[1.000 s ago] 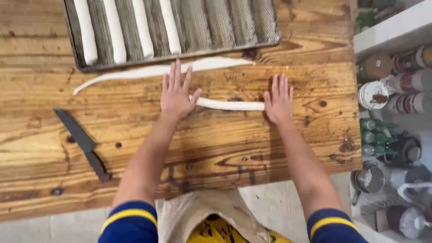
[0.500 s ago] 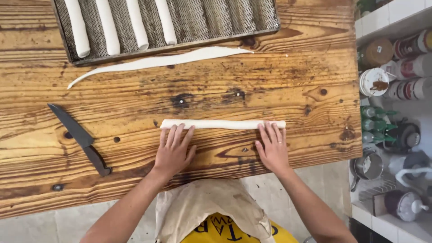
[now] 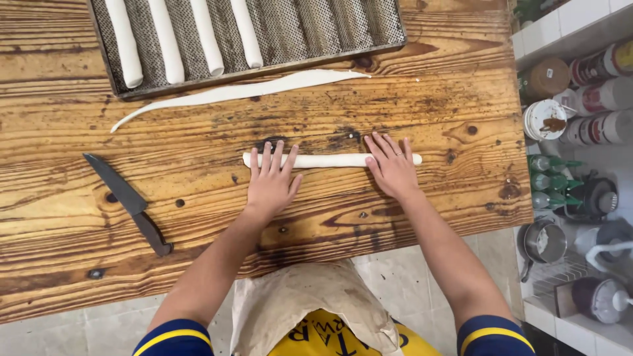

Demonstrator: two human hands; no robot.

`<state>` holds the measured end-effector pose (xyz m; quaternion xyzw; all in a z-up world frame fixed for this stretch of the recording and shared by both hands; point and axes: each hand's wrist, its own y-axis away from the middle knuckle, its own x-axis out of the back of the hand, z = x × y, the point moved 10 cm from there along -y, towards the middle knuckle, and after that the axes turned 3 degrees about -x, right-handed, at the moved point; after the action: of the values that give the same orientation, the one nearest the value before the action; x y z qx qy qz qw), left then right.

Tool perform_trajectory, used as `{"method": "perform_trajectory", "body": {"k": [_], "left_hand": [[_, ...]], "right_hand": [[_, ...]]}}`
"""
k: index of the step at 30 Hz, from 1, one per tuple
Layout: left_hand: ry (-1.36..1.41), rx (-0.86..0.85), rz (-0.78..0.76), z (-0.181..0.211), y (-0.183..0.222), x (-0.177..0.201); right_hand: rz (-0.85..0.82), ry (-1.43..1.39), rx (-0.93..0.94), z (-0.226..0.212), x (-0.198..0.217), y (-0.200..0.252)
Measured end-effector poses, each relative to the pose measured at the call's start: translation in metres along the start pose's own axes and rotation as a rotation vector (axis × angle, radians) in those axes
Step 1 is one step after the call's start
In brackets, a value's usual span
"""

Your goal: Cut and roll dough into baguette shapes and place them on a baking tray

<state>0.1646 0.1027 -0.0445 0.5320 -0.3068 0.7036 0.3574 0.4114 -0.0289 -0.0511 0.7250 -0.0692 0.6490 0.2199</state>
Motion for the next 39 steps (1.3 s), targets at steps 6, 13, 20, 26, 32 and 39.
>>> {"method": "perform_trajectory", "body": {"k": [6,13,20,26,32,39], "left_hand": [[-0.023,-0.03,0.028,0.004,0.022,0.002],[0.089,0.066,0.072,-0.046,0.049,0.062],[0.199,0.22,0.593,-0.189,0.173,0.128],[0.36,0.528,0.626,-0.235,0.258,0.161],[0.376,0.689,0.655,-0.246,0.326,0.141],[0.377,0.553,0.703,-0.223,0.342,0.153]], "right_hand": [[0.028,-0.017,-0.004,-0.006,0.001,0.022],[0.42,-0.148,0.025,-0.066,-0.001,0.057],[0.187,-0.536,0.415,-0.328,-0.007,0.056],[-0.044,-0.285,0.473,-0.497,-0.023,0.05],[0.024,-0.304,0.441,-0.528,-0.034,0.03],[-0.081,-0.225,0.465,-0.511,-0.013,0.015]]}}
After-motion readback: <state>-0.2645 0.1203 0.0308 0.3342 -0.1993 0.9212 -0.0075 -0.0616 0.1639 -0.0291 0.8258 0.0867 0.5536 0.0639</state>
